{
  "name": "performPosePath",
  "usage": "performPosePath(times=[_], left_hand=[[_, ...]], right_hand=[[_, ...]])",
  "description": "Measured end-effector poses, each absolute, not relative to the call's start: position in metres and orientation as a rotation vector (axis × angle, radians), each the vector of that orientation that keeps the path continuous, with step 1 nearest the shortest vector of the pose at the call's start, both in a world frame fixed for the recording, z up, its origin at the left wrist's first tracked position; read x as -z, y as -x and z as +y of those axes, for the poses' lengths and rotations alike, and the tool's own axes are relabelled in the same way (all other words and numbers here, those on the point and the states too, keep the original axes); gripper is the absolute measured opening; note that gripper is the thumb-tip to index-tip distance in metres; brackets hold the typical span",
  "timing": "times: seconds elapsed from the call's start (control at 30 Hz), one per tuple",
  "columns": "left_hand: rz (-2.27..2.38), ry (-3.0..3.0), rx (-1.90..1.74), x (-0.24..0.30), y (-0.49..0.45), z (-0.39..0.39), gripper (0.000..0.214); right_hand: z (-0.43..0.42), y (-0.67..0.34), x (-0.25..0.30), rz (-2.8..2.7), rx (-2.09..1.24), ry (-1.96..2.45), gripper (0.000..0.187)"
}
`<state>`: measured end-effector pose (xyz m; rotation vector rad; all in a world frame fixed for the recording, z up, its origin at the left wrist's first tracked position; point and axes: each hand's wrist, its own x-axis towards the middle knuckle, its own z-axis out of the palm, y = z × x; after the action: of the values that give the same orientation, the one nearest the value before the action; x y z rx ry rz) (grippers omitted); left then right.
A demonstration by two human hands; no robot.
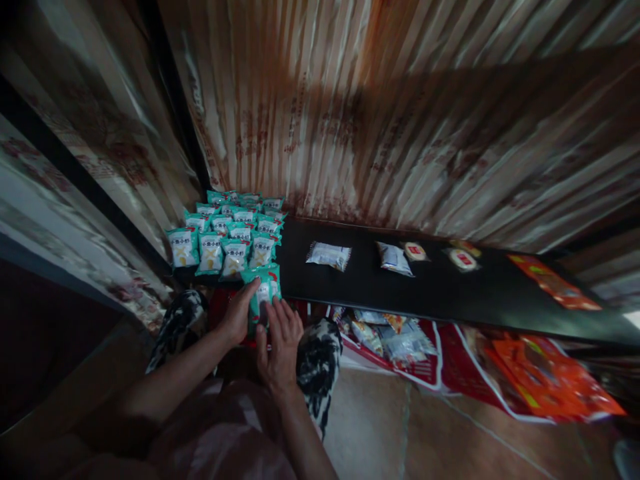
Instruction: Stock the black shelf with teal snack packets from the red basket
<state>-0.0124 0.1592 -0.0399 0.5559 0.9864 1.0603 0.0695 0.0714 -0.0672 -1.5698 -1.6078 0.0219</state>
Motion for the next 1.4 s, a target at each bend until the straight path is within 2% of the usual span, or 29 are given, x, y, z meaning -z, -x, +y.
performPosePath(times=[0.1,0.3,0.37,0.47,0.57,0.83,1.1,1.17,1.3,1.4], left_hand=[[0.980,-0.442,-1.079,0.042,0.011,0.161,0.044],[0.927,-0.351,-0.958,0.043,0.013,0.161,0.048],[0.958,-0.415,-0.973,0.047,0.016,0.162,0.050],[1.015,-0.590,-1.083,0.048,0.019,0.161,0.047],[0.996,-0.703,-1.046,0.044,0.018,0.158,0.048],[1.145,-0.607,-1.043,0.042,0.011,0.152,0.056],[1.188,-0.602,-1.105,0.048,0.016,0.153,0.051],[1.193,-0.611,-1.105,0.052,0.016,0.153,0.051],[1.253,-0.642,-1.136,0.055,0.015,0.154,0.050],[1.267,-0.662,-1.135,0.052,0.012,0.151,0.048]], right_hand=[[0.078,-0.076,0.062,-1.370,-0.210,1.638,0.046],[0.085,-0.084,0.052,-0.970,-1.010,1.549,0.056],[0.084,-0.084,0.053,-0.888,-1.075,1.489,0.057],[0.085,-0.083,0.058,-0.783,-1.001,1.483,0.056],[0.087,-0.083,0.060,-0.727,-0.937,1.508,0.056],[0.088,-0.083,0.062,-0.807,-0.945,1.523,0.056],[0.088,-0.082,0.077,-0.876,-0.930,1.594,0.061],[0.088,-0.083,0.082,-0.992,-0.774,1.671,0.057],[0.088,-0.087,0.087,-1.307,-0.209,1.860,0.052],[0.089,-0.088,0.087,-1.435,-0.031,1.867,0.042]])
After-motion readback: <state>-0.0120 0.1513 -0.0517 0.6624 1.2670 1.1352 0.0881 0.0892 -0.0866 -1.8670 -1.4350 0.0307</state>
